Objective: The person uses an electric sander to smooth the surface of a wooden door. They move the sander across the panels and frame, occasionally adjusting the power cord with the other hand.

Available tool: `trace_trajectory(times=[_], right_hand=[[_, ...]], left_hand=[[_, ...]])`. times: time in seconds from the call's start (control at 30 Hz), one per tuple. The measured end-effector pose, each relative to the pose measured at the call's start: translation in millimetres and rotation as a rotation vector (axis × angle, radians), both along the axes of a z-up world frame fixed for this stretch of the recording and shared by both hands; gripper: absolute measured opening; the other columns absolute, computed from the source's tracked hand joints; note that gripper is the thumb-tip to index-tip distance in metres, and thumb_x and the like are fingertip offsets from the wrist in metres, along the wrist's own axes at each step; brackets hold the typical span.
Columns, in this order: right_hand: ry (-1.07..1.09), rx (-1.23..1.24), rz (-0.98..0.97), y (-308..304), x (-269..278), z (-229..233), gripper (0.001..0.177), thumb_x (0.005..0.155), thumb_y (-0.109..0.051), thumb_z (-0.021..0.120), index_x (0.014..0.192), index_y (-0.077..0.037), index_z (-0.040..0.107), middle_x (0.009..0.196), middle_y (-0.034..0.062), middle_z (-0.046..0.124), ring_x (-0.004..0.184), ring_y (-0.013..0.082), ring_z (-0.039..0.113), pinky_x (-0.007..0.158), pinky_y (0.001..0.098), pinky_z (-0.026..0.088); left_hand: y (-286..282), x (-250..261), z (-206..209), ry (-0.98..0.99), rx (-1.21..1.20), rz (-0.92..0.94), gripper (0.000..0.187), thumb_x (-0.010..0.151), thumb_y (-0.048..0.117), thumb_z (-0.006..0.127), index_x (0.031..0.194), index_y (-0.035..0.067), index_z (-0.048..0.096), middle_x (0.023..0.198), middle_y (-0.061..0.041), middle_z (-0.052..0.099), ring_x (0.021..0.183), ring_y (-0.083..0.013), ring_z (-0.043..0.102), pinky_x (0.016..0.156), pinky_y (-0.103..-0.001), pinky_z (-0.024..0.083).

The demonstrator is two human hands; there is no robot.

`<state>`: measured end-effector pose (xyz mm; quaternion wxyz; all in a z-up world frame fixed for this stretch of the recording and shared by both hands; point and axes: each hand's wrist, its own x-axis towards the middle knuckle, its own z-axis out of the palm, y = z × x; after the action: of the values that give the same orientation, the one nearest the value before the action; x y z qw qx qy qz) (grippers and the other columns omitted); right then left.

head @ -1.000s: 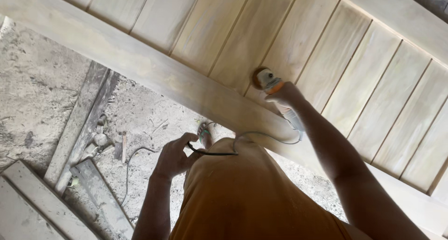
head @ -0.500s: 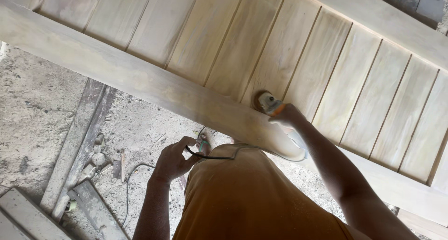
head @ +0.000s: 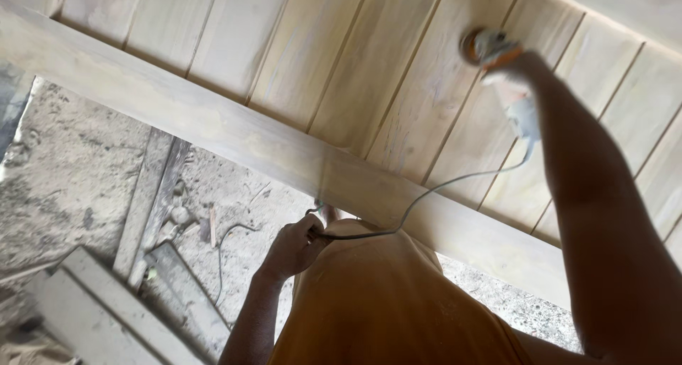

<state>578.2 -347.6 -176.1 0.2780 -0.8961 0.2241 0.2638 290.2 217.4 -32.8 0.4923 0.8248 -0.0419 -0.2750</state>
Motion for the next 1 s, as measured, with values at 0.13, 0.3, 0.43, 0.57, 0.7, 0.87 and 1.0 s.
trace_trajectory(times=[0.13, 0.3, 0.43, 0.57, 0.7, 0.87, 1.0], right_hand=[[-0.022, 0.014, -0.039, -9.2, 59.4, 24.1, 0.066, 0.065, -0.034, 0.094, 0.117, 0.0, 0.071, 0.114, 0.0164, 0.073, 0.102, 0.0288, 0.069, 0.087, 0.041, 0.055], [-0.016, -0.022, -0.008, 1.6, 107.3, 53.9, 0.071, 0.067, -0.035, 0.094, 0.123, 0.001, 0.068, 0.118, 0.0179, 0.072, 0.104, 0.0307, 0.069, 0.089, 0.0432, 0.054], [-0.012, -0.06, 0.061, 37.5, 123.2, 61.7, 0.074, 0.068, -0.038, 0.094, 0.124, -0.001, 0.065, 0.117, 0.0206, 0.07, 0.101, 0.0327, 0.068, 0.088, 0.0461, 0.054], [-0.002, -0.041, 0.203, 64.4, 127.1, 45.7, 0.074, 0.067, -0.038, 0.094, 0.122, 0.003, 0.067, 0.116, 0.0224, 0.071, 0.101, 0.0338, 0.069, 0.09, 0.0456, 0.055], [0.048, -0.055, 0.275, 92.3, 80.5, 19.1, 0.07, 0.066, -0.04, 0.094, 0.119, -0.001, 0.071, 0.11, 0.0223, 0.073, 0.094, 0.0336, 0.071, 0.084, 0.0436, 0.058], [0.1, -0.035, 0.266, 131.9, -31.4, -11.5, 0.059, 0.062, -0.041, 0.095, 0.103, -0.002, 0.078, 0.097, 0.0193, 0.077, 0.088, 0.0303, 0.073, 0.08, 0.0401, 0.059], [0.074, 0.021, 0.256, 183.3, -119.8, -0.7, 0.056, 0.059, -0.037, 0.093, 0.101, -0.006, 0.076, 0.092, 0.0163, 0.077, 0.083, 0.0291, 0.073, 0.078, 0.0394, 0.058]], left_hand=[[-24.4, -3.3, 10.1, 0.082, 0.017, 0.089, 0.021, 0.087, 0.022, 0.072, 0.089, 0.005, 0.06, 0.073, -0.015, 0.072, 0.067, -0.0319, 0.074, 0.062, -0.042, 0.057], [-41.0, -7.2, 15.3, -0.004, 0.071, 0.119, 0.025, 0.089, 0.027, 0.074, 0.09, 0.006, 0.06, 0.078, -0.014, 0.073, 0.075, -0.0355, 0.073, 0.064, -0.042, 0.056], [-43.8, -15.6, 17.7, -0.123, 0.128, 0.121, 0.027, 0.09, 0.03, 0.076, 0.088, 0.007, 0.062, 0.081, -0.014, 0.073, 0.079, -0.0375, 0.071, 0.07, -0.043, 0.055], [-28.9, -19.2, 20.9, -0.073, 0.107, 0.175, 0.025, 0.089, 0.029, 0.075, 0.087, 0.007, 0.064, 0.082, -0.015, 0.072, 0.081, -0.034, 0.072, 0.07, -0.042, 0.057], [10.3, -18.6, 10.3, -0.151, 0.027, 0.221, 0.023, 0.091, 0.028, 0.075, 0.083, 0.009, 0.065, 0.081, -0.009, 0.074, 0.079, -0.0268, 0.075, 0.073, -0.039, 0.06], [83.8, -12.1, 6.9, -0.453, 0.028, 0.203, 0.025, 0.088, 0.024, 0.078, 0.1, 0.005, 0.067, 0.101, -0.012, 0.074, 0.104, -0.0336, 0.071, 0.092, -0.044, 0.056], [128.3, -1.6, 5.8, -0.507, -0.004, 0.176, 0.033, 0.087, 0.023, 0.077, 0.111, 0.004, 0.065, 0.11, -0.014, 0.073, 0.115, -0.0346, 0.067, 0.101, -0.045, 0.053]])
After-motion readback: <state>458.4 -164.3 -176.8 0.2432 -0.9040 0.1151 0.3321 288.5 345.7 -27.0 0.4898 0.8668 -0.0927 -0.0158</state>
